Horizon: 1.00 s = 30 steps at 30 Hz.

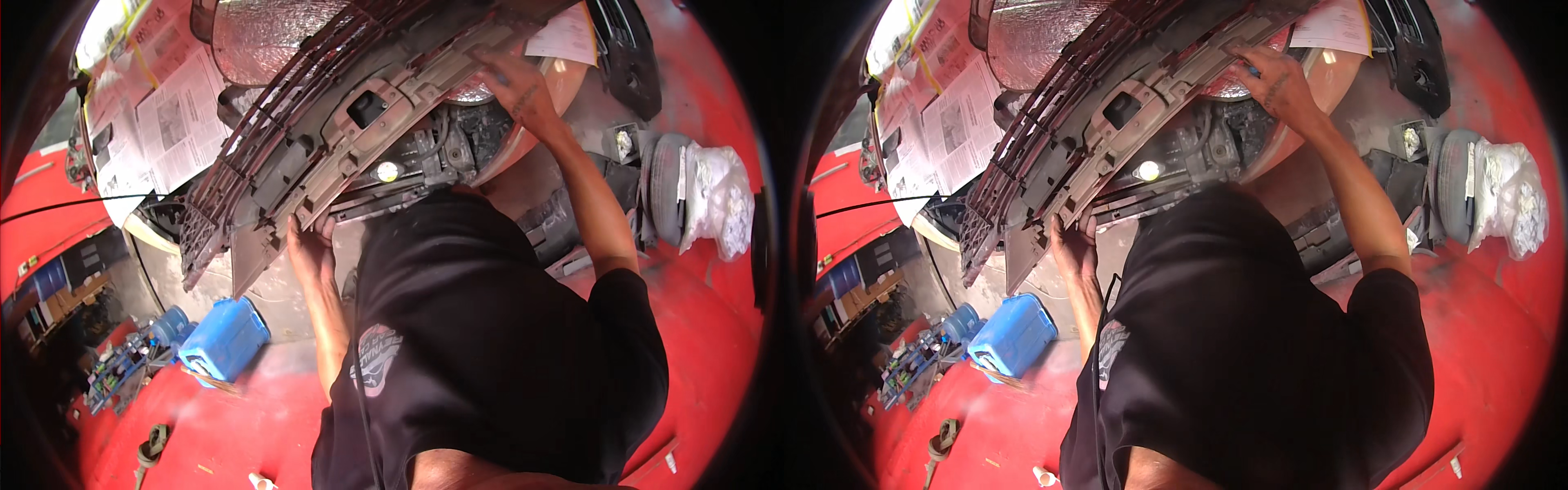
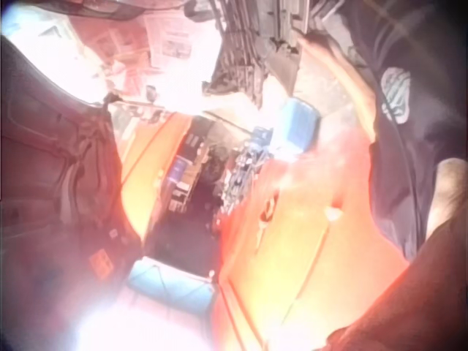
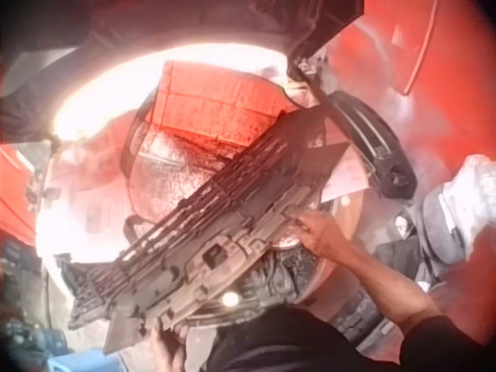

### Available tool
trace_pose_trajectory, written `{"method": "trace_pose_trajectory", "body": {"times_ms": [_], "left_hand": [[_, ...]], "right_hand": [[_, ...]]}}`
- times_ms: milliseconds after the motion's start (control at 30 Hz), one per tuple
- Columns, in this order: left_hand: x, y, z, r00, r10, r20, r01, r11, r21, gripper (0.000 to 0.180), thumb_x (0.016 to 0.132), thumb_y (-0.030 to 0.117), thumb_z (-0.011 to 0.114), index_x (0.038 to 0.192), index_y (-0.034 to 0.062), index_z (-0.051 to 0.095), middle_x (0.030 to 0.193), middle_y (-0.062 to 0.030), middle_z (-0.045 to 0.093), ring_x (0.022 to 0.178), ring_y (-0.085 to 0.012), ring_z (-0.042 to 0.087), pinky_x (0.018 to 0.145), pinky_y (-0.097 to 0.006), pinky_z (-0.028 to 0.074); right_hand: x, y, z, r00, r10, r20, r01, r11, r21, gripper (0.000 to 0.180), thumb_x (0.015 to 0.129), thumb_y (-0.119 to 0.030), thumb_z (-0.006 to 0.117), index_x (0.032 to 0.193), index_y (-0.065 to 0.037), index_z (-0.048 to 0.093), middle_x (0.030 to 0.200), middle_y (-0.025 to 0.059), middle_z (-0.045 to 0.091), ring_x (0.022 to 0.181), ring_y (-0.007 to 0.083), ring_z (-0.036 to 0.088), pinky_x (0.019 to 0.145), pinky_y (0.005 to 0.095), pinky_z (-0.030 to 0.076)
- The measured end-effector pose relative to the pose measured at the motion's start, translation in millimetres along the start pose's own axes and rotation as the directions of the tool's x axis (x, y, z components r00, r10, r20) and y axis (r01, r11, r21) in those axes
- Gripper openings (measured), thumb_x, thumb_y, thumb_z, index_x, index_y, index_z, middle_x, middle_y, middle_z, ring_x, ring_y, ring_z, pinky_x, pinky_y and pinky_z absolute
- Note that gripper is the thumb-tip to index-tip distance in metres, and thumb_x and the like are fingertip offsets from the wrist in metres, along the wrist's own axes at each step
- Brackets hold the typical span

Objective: The person works on a car's front grille assembly, using a blue-handled screwdriver to remove screws and detach the grille from the vehicle. They then reposition the grille and continue to manipulate the assembly with both hands.

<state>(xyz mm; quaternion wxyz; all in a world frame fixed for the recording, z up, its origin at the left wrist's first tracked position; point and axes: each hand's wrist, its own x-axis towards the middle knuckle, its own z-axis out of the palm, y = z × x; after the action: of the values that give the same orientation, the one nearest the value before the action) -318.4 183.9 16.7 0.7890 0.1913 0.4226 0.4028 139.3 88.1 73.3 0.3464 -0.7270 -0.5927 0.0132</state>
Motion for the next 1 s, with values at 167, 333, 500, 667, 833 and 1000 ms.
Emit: {"method": "trace_pose_trajectory", "body": {"times_ms": [167, 333, 500, 667, 833, 1000], "left_hand": [[-3, 2, 6, 1.000, -0.017, 0.017, 0.016, 0.999, 0.028, 0.048, 0.102, 0.039, 0.062, 0.137, 0.0062, 0.059, 0.137, -0.0138, 0.064, 0.123, -0.0392, 0.064, 0.091, -0.043, 0.060], [-1, 2, -1, 1.000, -0.027, 0.009, 0.027, 0.999, -0.041, 0.046, 0.102, 0.034, 0.060, 0.134, 0.0005, 0.057, 0.139, -0.0206, 0.060, 0.128, -0.0433, 0.059, 0.099, -0.048, 0.057], [2, -4, 1, 0.999, -0.034, 0.009, 0.034, 0.993, -0.117, 0.030, 0.102, 0.031, 0.061, 0.123, 0.0083, 0.061, 0.130, -0.0115, 0.064, 0.122, -0.0460, 0.061, 0.094, -0.053, 0.057], [-2, -7, -2, 1.000, -0.006, -0.006, 0.005, 0.985, -0.175, 0.034, 0.102, 0.026, 0.059, 0.127, 0.0031, 0.063, 0.130, -0.0156, 0.066, 0.119, -0.0394, 0.064, 0.098, -0.054, 0.057], [-2, -7, -7, 1.000, 0.008, 0.003, -0.008, 0.994, -0.105, 0.027, 0.102, 0.028, 0.063, 0.118, 0.0066, 0.067, 0.137, -0.0187, 0.061, 0.125, -0.0486, 0.058, 0.100, -0.053, 0.055], [-6, -1, -5, 1.000, -0.002, 0.015, 0.003, 0.998, -0.068, 0.043, 0.104, 0.036, 0.060, 0.132, 0.0033, 0.056, 0.134, -0.0161, 0.061, 0.117, -0.0425, 0.065, 0.090, -0.049, 0.060]], "right_hand": [[-4, -8, 4, 0.995, 0.066, 0.079, -0.074, 0.993, 0.095, 0.035, 0.096, -0.025, 0.069, 0.126, -0.007, 0.069, 0.111, 0.0199, 0.072, 0.099, 0.0367, 0.070, 0.086, 0.0397, 0.055], [-11, -41, 20, 0.906, 0.335, 0.258, -0.403, 0.868, 0.289, 0.040, 0.095, -0.031, 0.071, 0.128, -0.008, 0.068, 0.101, 0.0142, 0.073, 0.086, 0.0256, 0.067, 0.082, 0.0351, 0.053], [-15, -62, 44, 0.812, 0.485, 0.326, -0.583, 0.715, 0.387, 0.043, 0.092, -0.028, 0.077, 0.126, -0.003, 0.067, 0.088, 0.0069, 0.069, 0.065, 0.0116, 0.057, 0.065, 0.0289, 0.050], [-21, -52, 56, 0.819, 0.501, 0.279, -0.573, 0.707, 0.415, 0.045, 0.088, -0.026, 0.081, 0.122, -0.001, 0.068, 0.089, 0.0031, 0.068, 0.061, 0.0074, 0.052, 0.058, 0.0257, 0.046], [-23, -42, 59, 0.825, 0.487, 0.286, -0.565, 0.701, 0.435, 0.046, 0.088, -0.026, 0.082, 0.123, 0.000, 0.068, 0.097, 0.0019, 0.069, 0.063, 0.0059, 0.052, 0.057, 0.0231, 0.044], [-16, -50, 58, 0.835, 0.488, 0.252, -0.549, 0.719, 0.427, 0.043, 0.089, -0.024, 0.081, 0.122, 0.000, 0.068, 0.089, 0.0001, 0.068, 0.062, 0.0051, 0.050, 0.056, 0.0224, 0.042]]}}
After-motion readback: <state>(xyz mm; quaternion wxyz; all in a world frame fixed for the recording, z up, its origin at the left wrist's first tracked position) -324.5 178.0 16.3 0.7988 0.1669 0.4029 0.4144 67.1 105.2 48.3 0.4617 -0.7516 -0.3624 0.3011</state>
